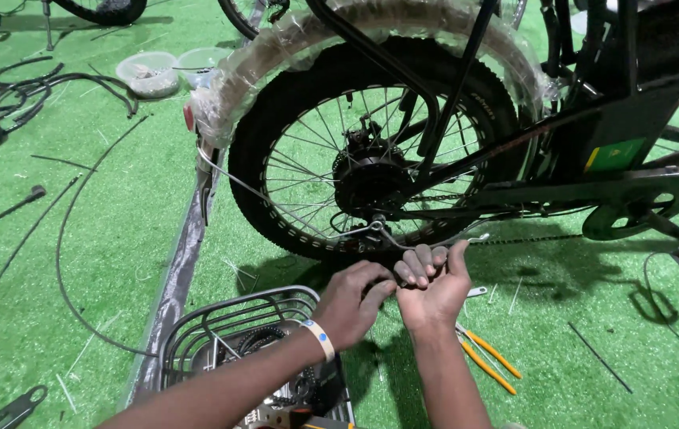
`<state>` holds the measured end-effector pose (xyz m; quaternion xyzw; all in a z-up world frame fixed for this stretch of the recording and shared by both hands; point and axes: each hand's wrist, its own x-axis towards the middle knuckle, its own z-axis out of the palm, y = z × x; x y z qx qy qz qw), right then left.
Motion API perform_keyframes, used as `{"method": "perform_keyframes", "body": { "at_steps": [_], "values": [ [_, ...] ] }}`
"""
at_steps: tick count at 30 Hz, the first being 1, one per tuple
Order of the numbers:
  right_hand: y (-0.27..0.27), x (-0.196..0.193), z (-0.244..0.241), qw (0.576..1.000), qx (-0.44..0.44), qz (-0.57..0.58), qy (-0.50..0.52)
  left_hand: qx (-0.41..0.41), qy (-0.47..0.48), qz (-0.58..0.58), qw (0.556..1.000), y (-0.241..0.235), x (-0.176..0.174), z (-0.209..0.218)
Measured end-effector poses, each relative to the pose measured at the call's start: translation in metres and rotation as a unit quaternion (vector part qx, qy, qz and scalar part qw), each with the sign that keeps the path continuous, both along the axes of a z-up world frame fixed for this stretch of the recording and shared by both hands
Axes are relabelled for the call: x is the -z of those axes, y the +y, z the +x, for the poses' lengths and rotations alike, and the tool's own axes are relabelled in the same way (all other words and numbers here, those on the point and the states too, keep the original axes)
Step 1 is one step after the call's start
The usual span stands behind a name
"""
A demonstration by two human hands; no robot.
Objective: The person assembles the rear wheel and chain of a bicycle. They use a wrench to tighten bolts on the rear axle and adjust the chain tension, then use pliers to manipulate the chain near the rear sprocket.
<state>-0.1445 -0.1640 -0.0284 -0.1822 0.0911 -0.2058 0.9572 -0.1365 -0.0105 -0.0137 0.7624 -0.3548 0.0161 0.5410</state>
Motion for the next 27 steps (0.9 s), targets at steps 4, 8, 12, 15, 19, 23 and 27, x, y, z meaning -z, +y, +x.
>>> {"method": "perform_keyframes", "body": {
  "at_steps": [4, 8, 12, 15, 19, 23, 27],
  "values": [
    [0.009, -0.014, -0.007, 1.0, 0.011, -0.021, 0.003, -0.024, 0.212, -0.053, 0.975, -0.01, 0.001, -0.01],
    [0.017, -0.023, -0.011, 0.996, 0.031, -0.083, 0.0, -0.06, 0.287, -0.075, 0.953, -0.012, -0.009, -0.014],
    [0.019, -0.026, -0.011, 0.996, 0.041, -0.082, 0.009, -0.059, 0.195, -0.099, 0.974, -0.011, -0.013, -0.016],
    [0.019, -0.026, -0.013, 0.996, 0.036, -0.075, 0.017, -0.045, 0.14, -0.106, 0.983, -0.009, -0.016, -0.015],
    [0.018, -0.021, -0.015, 0.995, 0.034, -0.09, 0.021, -0.028, 0.106, -0.103, 0.989, -0.011, -0.012, -0.014],
    [0.019, -0.018, -0.014, 0.985, 0.076, -0.139, 0.064, -0.006, 0.069, -0.075, 0.995, -0.009, -0.024, -0.02],
    [0.024, -0.032, -0.021, 0.957, 0.082, -0.252, 0.122, -0.031, 0.001, 0.061, 0.998, -0.013, -0.031, -0.021]
  ]
}}
